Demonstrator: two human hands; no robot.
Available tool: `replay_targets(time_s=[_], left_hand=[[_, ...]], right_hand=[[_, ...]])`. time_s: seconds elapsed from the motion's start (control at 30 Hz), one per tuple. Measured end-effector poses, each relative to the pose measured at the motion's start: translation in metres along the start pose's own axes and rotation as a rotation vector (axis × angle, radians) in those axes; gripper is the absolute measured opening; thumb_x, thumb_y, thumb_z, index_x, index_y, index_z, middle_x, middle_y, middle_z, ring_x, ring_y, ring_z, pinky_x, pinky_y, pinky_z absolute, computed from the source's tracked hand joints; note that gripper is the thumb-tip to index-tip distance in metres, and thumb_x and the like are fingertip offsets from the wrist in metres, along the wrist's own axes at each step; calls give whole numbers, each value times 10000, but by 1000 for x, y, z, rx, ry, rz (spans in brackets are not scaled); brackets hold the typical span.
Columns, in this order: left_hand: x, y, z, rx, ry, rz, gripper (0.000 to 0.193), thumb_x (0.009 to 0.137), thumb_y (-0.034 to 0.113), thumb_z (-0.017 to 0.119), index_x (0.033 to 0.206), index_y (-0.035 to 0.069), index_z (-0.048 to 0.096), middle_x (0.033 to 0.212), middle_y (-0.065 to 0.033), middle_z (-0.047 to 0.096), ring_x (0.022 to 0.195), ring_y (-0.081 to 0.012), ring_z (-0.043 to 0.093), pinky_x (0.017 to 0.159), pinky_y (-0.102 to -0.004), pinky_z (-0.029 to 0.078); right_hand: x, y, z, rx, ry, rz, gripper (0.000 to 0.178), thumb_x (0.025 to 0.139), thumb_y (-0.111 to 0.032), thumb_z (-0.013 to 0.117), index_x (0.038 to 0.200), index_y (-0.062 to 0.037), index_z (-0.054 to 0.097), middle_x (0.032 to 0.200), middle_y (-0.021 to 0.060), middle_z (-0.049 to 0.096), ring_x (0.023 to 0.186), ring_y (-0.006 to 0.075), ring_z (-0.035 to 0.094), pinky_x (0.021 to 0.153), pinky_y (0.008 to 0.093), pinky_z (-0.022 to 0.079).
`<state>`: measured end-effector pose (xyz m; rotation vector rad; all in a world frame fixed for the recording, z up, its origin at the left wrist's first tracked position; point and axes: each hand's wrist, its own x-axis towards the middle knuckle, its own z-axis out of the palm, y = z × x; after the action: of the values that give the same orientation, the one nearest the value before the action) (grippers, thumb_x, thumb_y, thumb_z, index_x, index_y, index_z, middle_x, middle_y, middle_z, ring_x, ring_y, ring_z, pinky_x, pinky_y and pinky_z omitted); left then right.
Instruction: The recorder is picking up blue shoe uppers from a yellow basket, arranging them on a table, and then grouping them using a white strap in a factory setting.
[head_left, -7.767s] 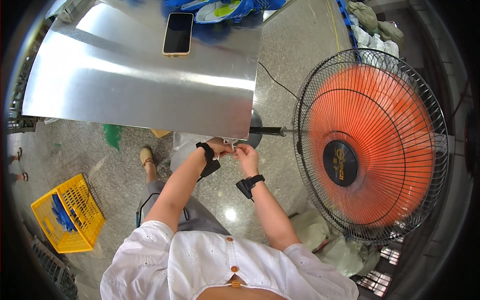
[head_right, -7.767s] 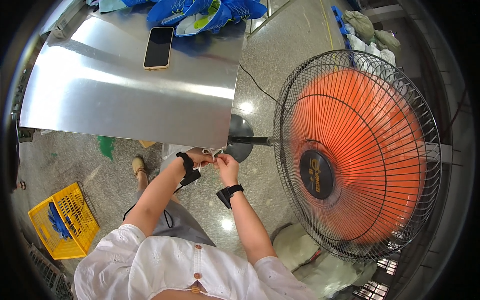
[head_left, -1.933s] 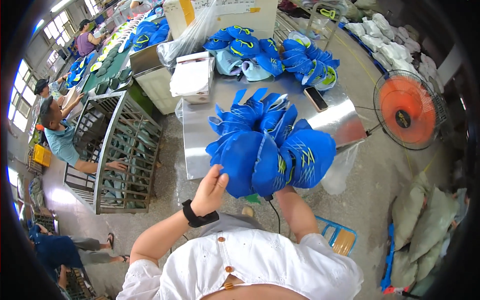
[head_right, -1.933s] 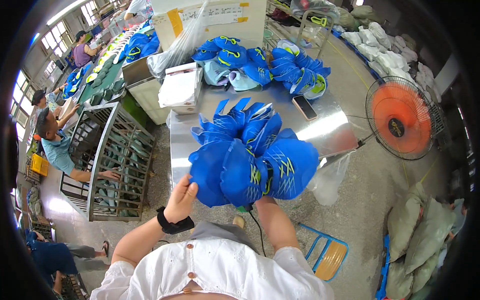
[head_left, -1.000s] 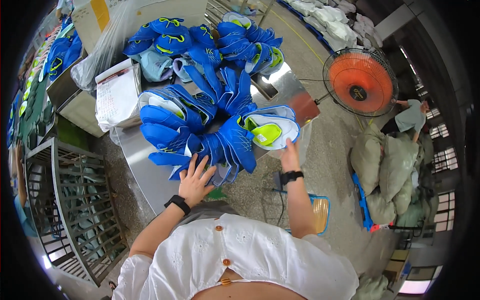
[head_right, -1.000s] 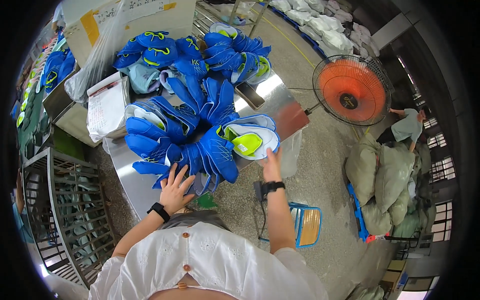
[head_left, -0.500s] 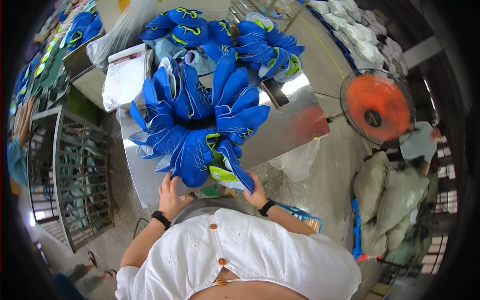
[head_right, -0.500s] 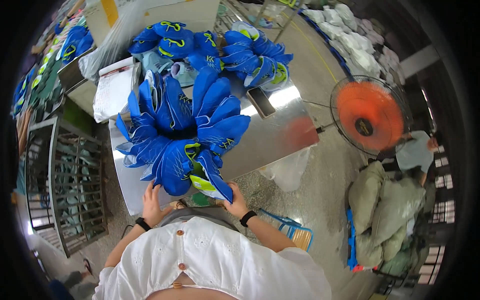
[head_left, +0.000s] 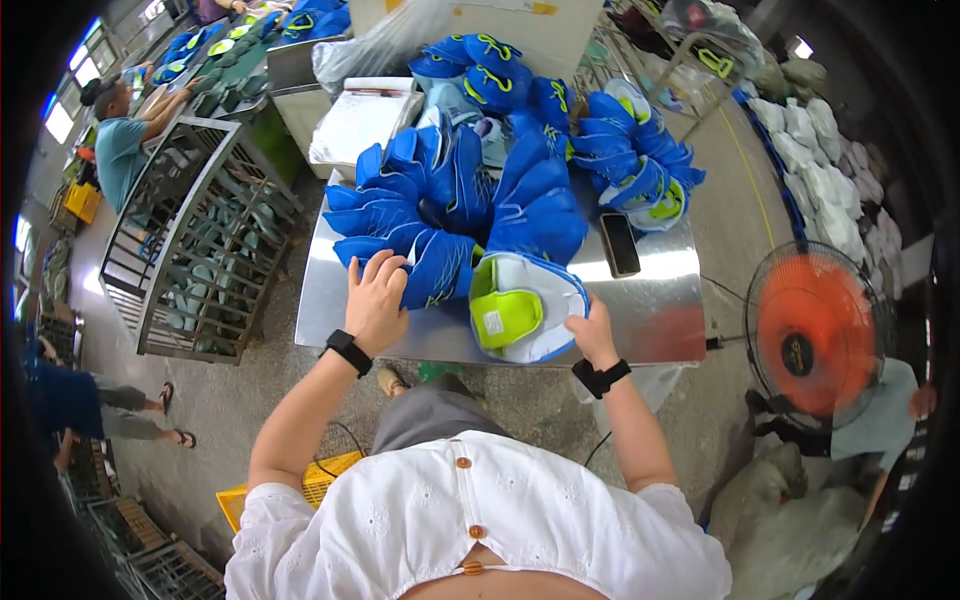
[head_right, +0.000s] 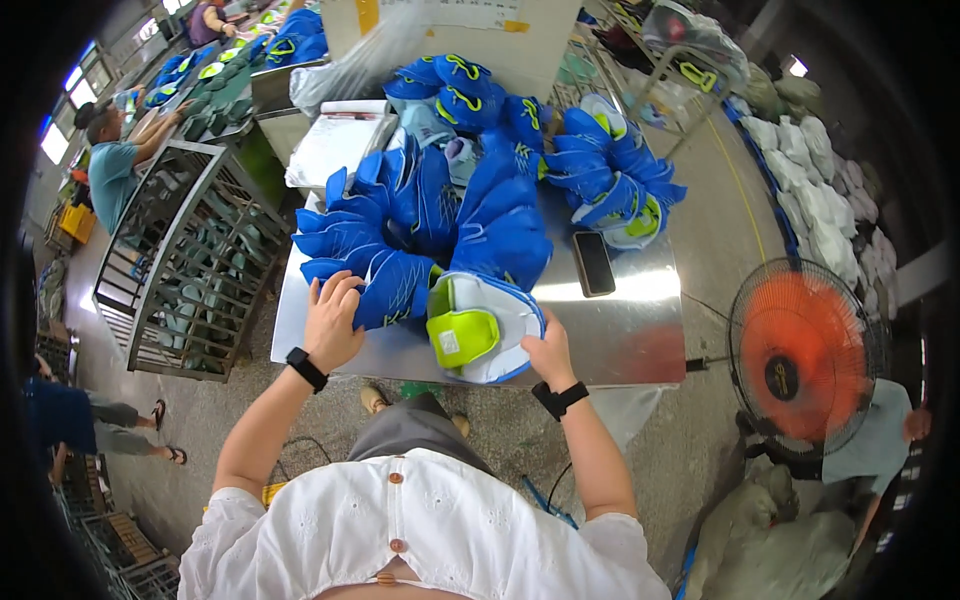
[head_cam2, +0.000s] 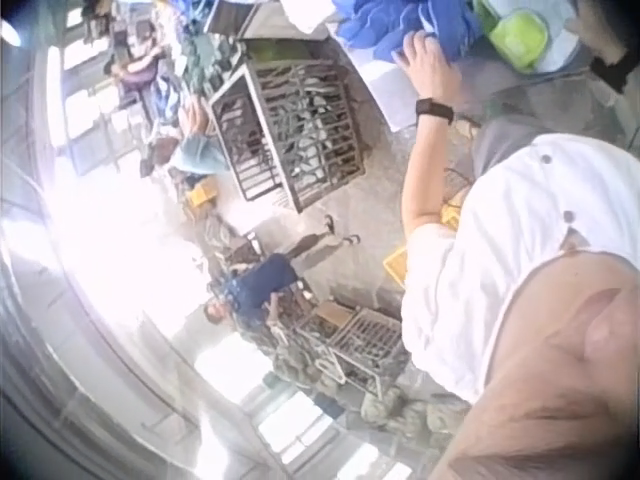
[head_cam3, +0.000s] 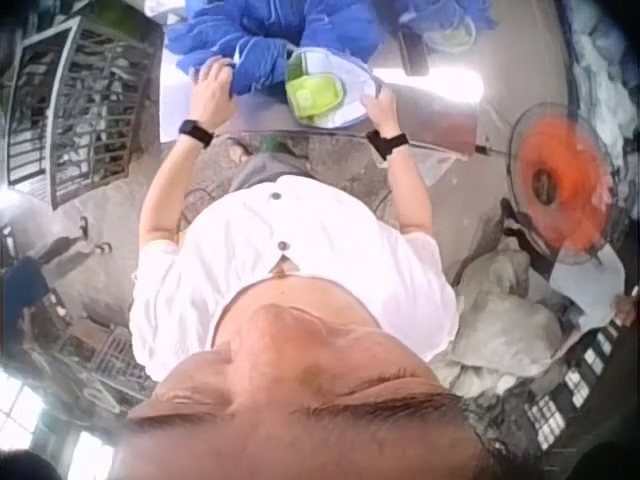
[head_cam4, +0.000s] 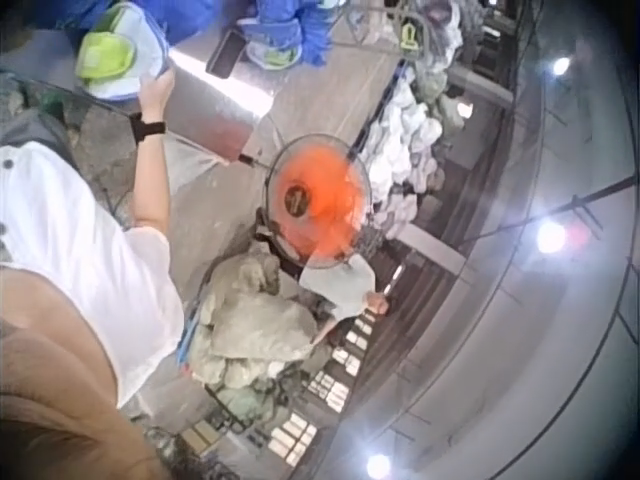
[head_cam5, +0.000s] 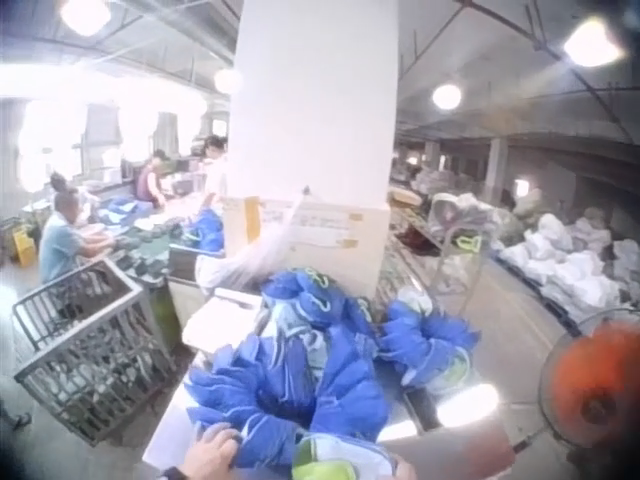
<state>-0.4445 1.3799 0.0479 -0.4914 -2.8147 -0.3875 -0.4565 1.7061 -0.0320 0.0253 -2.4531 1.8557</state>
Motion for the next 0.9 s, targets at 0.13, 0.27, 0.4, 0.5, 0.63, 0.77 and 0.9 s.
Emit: replay_targets(time_s=[0.13, 0.27, 0.4, 0.5, 0.63, 0.77, 0.9], left_hand=[[-5, -12, 21, 102, -538, 27, 359, 615, 39, 570, 968, 79, 510, 963, -66, 563, 975, -264, 524, 861, -534, 338], [21, -56, 20, -181, -432, 3, 421, 655, 21, 561, 1063, 97, 488, 974, -67, 573, 927, -250, 553, 862, -442, 383], [-14, -132, 4, -893, -12, -495, 548, 681, 11, 571, 1204, 59, 413, 1138, -157, 494, 1076, -282, 475, 967, -367, 314], [-12, -63, -28, -484, 144, -168, 613, 627, 54, 663, 1191, 52, 424, 1293, -186, 325, 1201, -349, 320, 992, -395, 276], [-33, 19, -21, -132, -254, -30, 760, 492, 250, 776, 1184, 184, 469, 1379, -152, 222, 1297, -359, 140, 980, -529, 201], [-18, -52, 15, 67, -291, -49, 808, 511, 236, 775, 1237, 279, 425, 1389, -104, 230, 1269, -318, 212, 934, -480, 270], [-8, -109, 10, 75, -302, 102, 768, 549, 170, 746, 1237, 287, 426, 1367, -51, 275, 1227, -323, 262, 861, -450, 360]], right_hand=[[-34, -64, 83, -291, -60, -115, 393, 607, -116, 577, 972, 15, 508, 937, 175, 540, 922, 325, 516, 813, 378, 412], [-72, -74, 163, -439, -473, -497, 857, 618, -241, 672, 1253, 121, 225, 1321, 299, 169, 1190, 414, 275, 985, 415, 288], [-42, -49, 138, -317, -945, -576, 430, 681, -168, 599, 1086, -47, 515, 1335, 155, 314, 1105, 313, 434, 873, 383, 414], [-27, -29, 109, -394, -732, -520, 331, 672, -105, 578, 994, -33, 555, 1133, 137, 505, 1057, 307, 473, 877, 381, 416], [19, -71, 108, -589, -367, -729, 283, 668, -60, 547, 946, -14, 575, 1031, 118, 546, 1113, 292, 433, 942, 397, 347], [74, -79, 137, -1271, -727, -724, 571, 645, -260, 656, 1178, -143, 489, 1277, 76, 411, 1272, 307, 226, 985, 564, 179], [99, -89, 144, -1412, -1049, -509, 798, 499, -442, 757, 1202, -205, 463, 1286, 32, 397, 1271, 289, 226, 962, 594, 158]])
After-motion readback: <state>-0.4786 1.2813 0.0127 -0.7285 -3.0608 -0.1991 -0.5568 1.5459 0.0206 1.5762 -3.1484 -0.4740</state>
